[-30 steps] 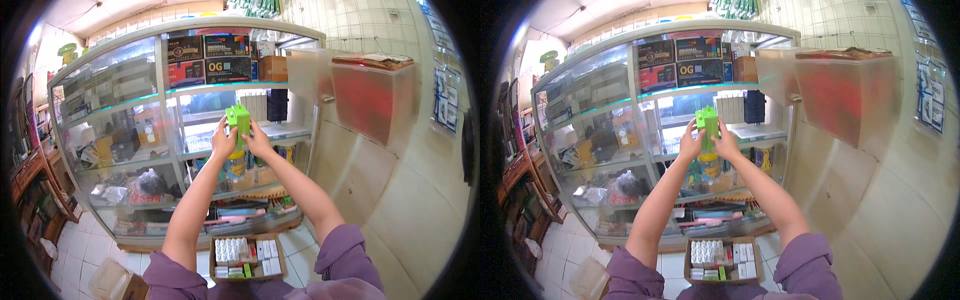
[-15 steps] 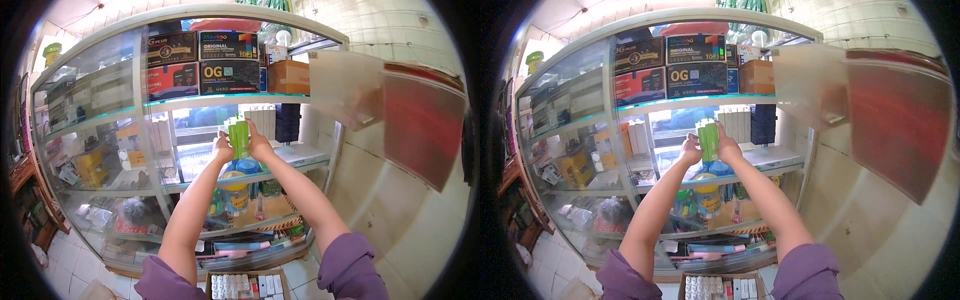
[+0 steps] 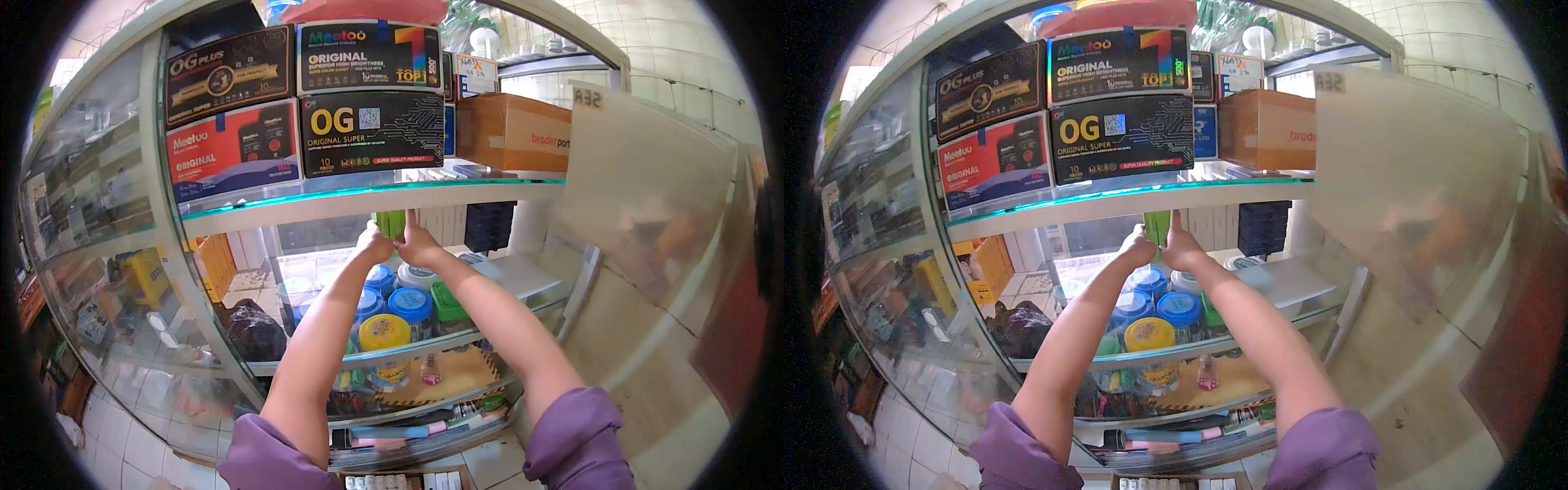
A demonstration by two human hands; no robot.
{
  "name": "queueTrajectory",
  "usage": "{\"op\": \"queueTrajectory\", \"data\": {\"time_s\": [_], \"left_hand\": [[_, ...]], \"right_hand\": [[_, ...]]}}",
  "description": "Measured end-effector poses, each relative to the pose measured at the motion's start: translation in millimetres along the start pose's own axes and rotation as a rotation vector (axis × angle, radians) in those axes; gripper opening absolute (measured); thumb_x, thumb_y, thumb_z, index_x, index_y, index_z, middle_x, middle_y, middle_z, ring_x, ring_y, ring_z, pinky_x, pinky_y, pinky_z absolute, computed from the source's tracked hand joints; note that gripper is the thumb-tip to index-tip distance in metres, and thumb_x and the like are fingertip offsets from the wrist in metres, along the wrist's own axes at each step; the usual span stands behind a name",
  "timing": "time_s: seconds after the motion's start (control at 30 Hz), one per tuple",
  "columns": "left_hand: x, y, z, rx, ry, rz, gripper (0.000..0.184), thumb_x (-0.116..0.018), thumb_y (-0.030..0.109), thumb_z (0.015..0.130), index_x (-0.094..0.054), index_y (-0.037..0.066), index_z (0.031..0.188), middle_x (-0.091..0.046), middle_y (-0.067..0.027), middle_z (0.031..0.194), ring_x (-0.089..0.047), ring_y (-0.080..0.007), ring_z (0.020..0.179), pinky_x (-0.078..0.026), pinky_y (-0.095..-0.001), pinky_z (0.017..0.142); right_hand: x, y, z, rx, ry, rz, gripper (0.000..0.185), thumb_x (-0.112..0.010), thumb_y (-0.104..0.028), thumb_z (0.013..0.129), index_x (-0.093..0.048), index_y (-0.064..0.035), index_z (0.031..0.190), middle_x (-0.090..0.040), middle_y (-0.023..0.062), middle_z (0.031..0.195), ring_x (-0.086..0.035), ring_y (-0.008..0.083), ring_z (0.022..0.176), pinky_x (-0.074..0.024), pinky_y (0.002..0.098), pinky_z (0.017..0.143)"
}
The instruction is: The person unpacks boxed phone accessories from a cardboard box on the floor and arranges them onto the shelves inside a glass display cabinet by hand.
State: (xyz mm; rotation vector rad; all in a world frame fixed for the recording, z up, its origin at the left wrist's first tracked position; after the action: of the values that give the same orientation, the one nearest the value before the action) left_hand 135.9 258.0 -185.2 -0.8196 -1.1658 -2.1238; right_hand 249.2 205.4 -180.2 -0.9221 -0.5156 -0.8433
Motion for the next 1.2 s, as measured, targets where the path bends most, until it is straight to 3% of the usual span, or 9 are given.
{"op": "queueTrajectory", "data": {"time_s": [0.23,0.37,0.43,0.53,0.63,0.77,0.83,0.97,1.2], "left_hand": [[8,4,-5,-0.135,-0.180,-0.099,0.056,-0.055,0.027,0.086,-0.045,0.001,0.134,-0.054,-0.0222,0.129,-0.052,-0.0331,0.121,-0.042,-0.0369,0.099],[-40,-39,25,-0.203,-0.260,-0.446,0.058,-0.060,0.019,0.083,-0.043,0.000,0.136,-0.054,-0.0186,0.129,-0.050,-0.0244,0.120,-0.043,-0.0334,0.096],[-15,6,-15,-0.324,-0.378,-0.241,0.067,-0.060,0.024,0.085,-0.035,0.000,0.141,-0.050,-0.0252,0.133,-0.048,-0.0325,0.125,-0.038,-0.0397,0.103],[2,25,-52,-0.265,-0.492,0.607,0.073,-0.059,0.030,0.086,-0.029,-0.001,0.145,-0.042,-0.0346,0.136,-0.038,-0.0441,0.131,-0.024,-0.0526,0.111],[3,37,-91,-0.407,-0.829,0.810,0.070,-0.058,0.028,0.086,-0.033,-0.004,0.143,-0.038,-0.0357,0.140,-0.040,-0.0451,0.130,-0.026,-0.0506,0.112],[26,34,-154,-0.258,-0.399,0.164,0.035,-0.064,0.028,0.082,-0.068,0.000,0.103,-0.066,-0.0255,0.104,-0.062,-0.0366,0.105,-0.047,-0.0401,0.094],[46,41,-206,-0.179,-0.389,0.140,0.057,-0.061,0.015,0.085,-0.042,0.000,0.136,-0.052,-0.0271,0.131,-0.051,-0.0378,0.122,-0.039,-0.0396,0.104],[80,48,-340,-0.353,0.016,0.005,0.058,-0.063,0.018,0.085,-0.042,0.002,0.137,-0.048,-0.0243,0.135,-0.046,-0.0405,0.125,-0.037,-0.0430,0.105],[70,37,-537,-0.321,0.065,-0.228,0.058,-0.066,0.017,0.084,-0.043,0.005,0.136,-0.049,-0.0228,0.131,-0.047,-0.0396,0.122,-0.039,-0.0425,0.101]], "right_hand": [[-10,-9,-13,0.001,-0.029,0.037,0.097,-0.053,-0.006,0.084,0.021,-0.0122,0.146,-0.061,0.0337,0.103,-0.061,0.0482,0.097,-0.0480,0.0513,0.084],[-38,13,-4,0.168,0.041,-0.074,0.103,-0.061,-0.008,0.082,0.019,-0.0136,0.148,-0.053,0.0361,0.122,-0.058,0.0460,0.108,-0.0447,0.0476,0.094],[-27,6,-13,0.185,-0.020,-0.098,0.105,-0.063,-0.012,0.082,0.017,-0.0141,0.150,-0.052,0.0347,0.124,-0.058,0.0427,0.111,-0.0447,0.0426,0.096],[-9,-25,-52,-0.057,-0.527,0.078,0.092,-0.059,-0.014,0.082,0.001,-0.0096,0.152,-0.045,0.0319,0.136,-0.046,0.0356,0.129,-0.0364,0.0379,0.108],[2,-41,-92,0.062,-0.398,-0.164,0.088,-0.065,-0.020,0.084,-0.009,-0.0043,0.151,-0.046,0.0274,0.137,-0.050,0.0364,0.124,-0.0406,0.0367,0.103],[18,-64,-161,0.148,-0.206,-0.160,0.081,-0.065,-0.022,0.085,-0.020,0.0034,0.147,-0.045,0.0275,0.138,-0.047,0.0368,0.127,-0.0381,0.0383,0.105],[47,-95,-214,0.092,-0.195,-0.077,0.075,-0.064,-0.020,0.085,-0.026,0.0068,0.144,-0.049,0.0285,0.134,-0.051,0.0370,0.123,-0.0399,0.0369,0.103],[64,-110,-317,0.053,-0.050,0.234,0.065,-0.062,-0.016,0.088,-0.034,0.0052,0.142,-0.051,0.0277,0.133,-0.053,0.0323,0.124,-0.0420,0.0362,0.101],[25,-95,-488,-0.129,-0.095,0.498,0.062,-0.063,-0.010,0.088,-0.034,-0.0018,0.143,-0.045,0.0221,0.140,-0.054,0.0266,0.122,-0.0450,0.0357,0.099]]}}
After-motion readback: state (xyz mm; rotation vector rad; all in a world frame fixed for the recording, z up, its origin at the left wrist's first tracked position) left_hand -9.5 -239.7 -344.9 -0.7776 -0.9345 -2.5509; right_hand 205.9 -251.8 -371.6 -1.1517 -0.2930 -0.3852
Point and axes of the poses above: each hand's wrist, its own z-axis towards the middle knuckle, its own x-axis out of the back of the hand, y = z × x, the point moved 5 cm from there along z, towards the middle knuckle
